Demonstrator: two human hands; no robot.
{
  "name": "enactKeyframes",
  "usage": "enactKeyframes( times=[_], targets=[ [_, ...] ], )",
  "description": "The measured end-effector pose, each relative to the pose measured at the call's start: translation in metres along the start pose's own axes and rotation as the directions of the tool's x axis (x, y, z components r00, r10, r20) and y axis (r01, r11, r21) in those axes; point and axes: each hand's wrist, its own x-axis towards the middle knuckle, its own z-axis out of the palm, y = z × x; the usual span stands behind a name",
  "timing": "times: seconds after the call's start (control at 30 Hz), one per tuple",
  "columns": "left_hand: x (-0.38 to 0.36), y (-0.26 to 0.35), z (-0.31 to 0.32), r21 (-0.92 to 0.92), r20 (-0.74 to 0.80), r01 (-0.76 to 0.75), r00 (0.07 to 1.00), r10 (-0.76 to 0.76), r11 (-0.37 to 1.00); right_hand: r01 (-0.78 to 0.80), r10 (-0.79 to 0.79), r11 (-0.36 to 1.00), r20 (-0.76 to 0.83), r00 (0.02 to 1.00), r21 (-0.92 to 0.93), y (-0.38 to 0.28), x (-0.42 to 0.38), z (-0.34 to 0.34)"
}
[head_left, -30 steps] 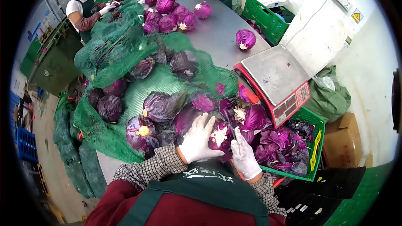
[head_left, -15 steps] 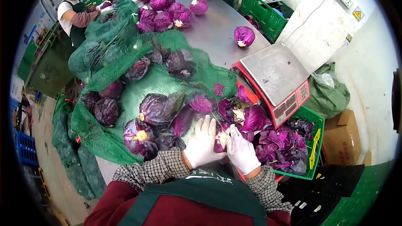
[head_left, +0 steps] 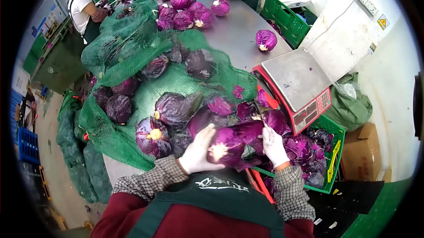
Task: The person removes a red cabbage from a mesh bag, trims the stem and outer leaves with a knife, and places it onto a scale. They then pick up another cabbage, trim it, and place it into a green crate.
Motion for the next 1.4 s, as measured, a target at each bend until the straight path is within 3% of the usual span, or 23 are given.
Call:
enactKeyframes(
  times=[0.07,0.1,0.23,0.3,0.37,0.47,0.5,0.53,0.57,0.63,0.67,0.7,0.77,0.8,0.83,0.87,0.9,0.97,1.23,1.27,1.4],
  targets=[
    [-0.008,-0.005,-0.018,-0.056,0.111,0.164,0.981,-0.157,0.985,0.013,-0.028,0.991,-0.113,0.993,-0.135,-0.013,-0.019,-0.004],
    [-0.013,-0.012,-0.020,-0.026,0.109,0.138,0.985,-0.135,0.990,0.049,-0.087,0.969,-0.150,0.985,-0.240,-0.016,-0.028,-0.006],
    [-0.004,-0.003,-0.030,0.062,0.222,0.115,0.967,-0.126,0.991,-0.038,-0.013,0.973,-0.218,0.976,-0.228,-0.027,-0.056,-0.022],
    [0.000,-0.002,-0.031,0.043,0.246,0.194,0.949,-0.199,0.980,-0.042,-0.025,0.972,-0.279,0.960,-0.233,-0.027,-0.070,-0.031],
    [0.001,-0.007,-0.029,0.018,0.244,0.293,0.926,-0.288,0.956,-0.222,0.196,0.972,-0.247,0.949,-0.083,-0.031,-0.088,-0.045],
    [-0.001,-0.016,-0.025,0.043,0.162,0.262,0.950,-0.266,0.964,-0.550,0.553,0.830,-0.262,0.791,0.092,-0.018,-0.117,-0.067],
    [0.002,-0.011,-0.029,0.078,0.162,0.239,0.955,-0.248,0.968,-0.696,0.805,0.582,-0.182,0.564,0.420,-0.033,-0.110,-0.098],
    [0.006,-0.005,-0.029,0.058,0.178,0.254,0.949,-0.260,0.966,-0.768,0.894,0.444,-0.166,0.417,0.462,-0.028,-0.115,-0.118],
    [0.010,0.000,-0.027,0.037,0.192,0.268,0.944,-0.270,0.963,-0.746,0.826,0.562,-0.214,0.521,0.356,0.012,-0.153,-0.121],
    [0.011,0.003,-0.016,-0.025,0.174,0.244,0.956,-0.236,0.969,-0.834,0.848,0.530,-0.105,0.520,0.150,-0.008,-0.140,-0.158],
    [0.013,0.000,-0.010,-0.066,0.176,0.232,0.960,-0.217,0.971,-0.789,0.806,0.591,-0.140,0.575,0.166,-0.028,-0.120,-0.163],
    [0.013,-0.001,-0.005,-0.107,0.178,0.221,0.963,-0.200,0.969,-0.698,0.769,0.617,-0.092,0.632,0.364,-0.054,-0.089,-0.163],
    [0.013,0.002,-0.002,-0.027,0.163,0.117,0.980,-0.111,0.993,-0.691,0.694,0.583,0.179,0.697,0.427,-0.091,-0.039,-0.149],
    [0.013,0.000,0.001,-0.012,0.154,0.069,0.986,-0.067,0.998,-0.565,0.555,0.537,0.242,0.796,0.626,-0.093,-0.024,-0.122],
    [0.012,0.000,0.002,0.007,0.145,0.023,0.989,-0.024,1.000,-0.202,0.244,0.776,0.011,0.970,0.598,-0.081,-0.010,-0.084],
    [0.011,0.002,0.001,0.003,0.153,0.019,0.988,-0.019,1.000,0.087,-0.055,0.962,-0.131,0.990,0.259,-0.084,0.010,-0.074],
    [0.010,0.003,0.001,-0.005,0.163,0.013,0.987,-0.012,1.000,0.087,-0.003,0.900,-0.194,0.981,0.427,-0.089,0.021,-0.055],
    [0.007,0.006,-0.002,-0.016,0.162,0.011,0.987,-0.009,1.000,-0.066,0.059,0.818,0.030,0.998,0.572,-0.089,0.028,-0.054],
    [0.010,0.003,0.003,-0.043,0.121,-0.029,0.992,0.034,0.999,-0.048,0.003,0.739,0.067,0.998,0.672,-0.088,0.024,-0.058],
    [0.010,0.003,0.003,-0.048,0.113,-0.043,0.992,0.048,0.998,-0.249,0.097,0.571,0.237,0.967,0.782,-0.091,0.024,-0.063],
    [0.012,0.004,0.001,-0.041,0.125,-0.052,0.991,0.057,0.998,-0.234,-0.029,0.733,0.372,0.928,0.639,-0.082,0.035,-0.076]
  ],
)
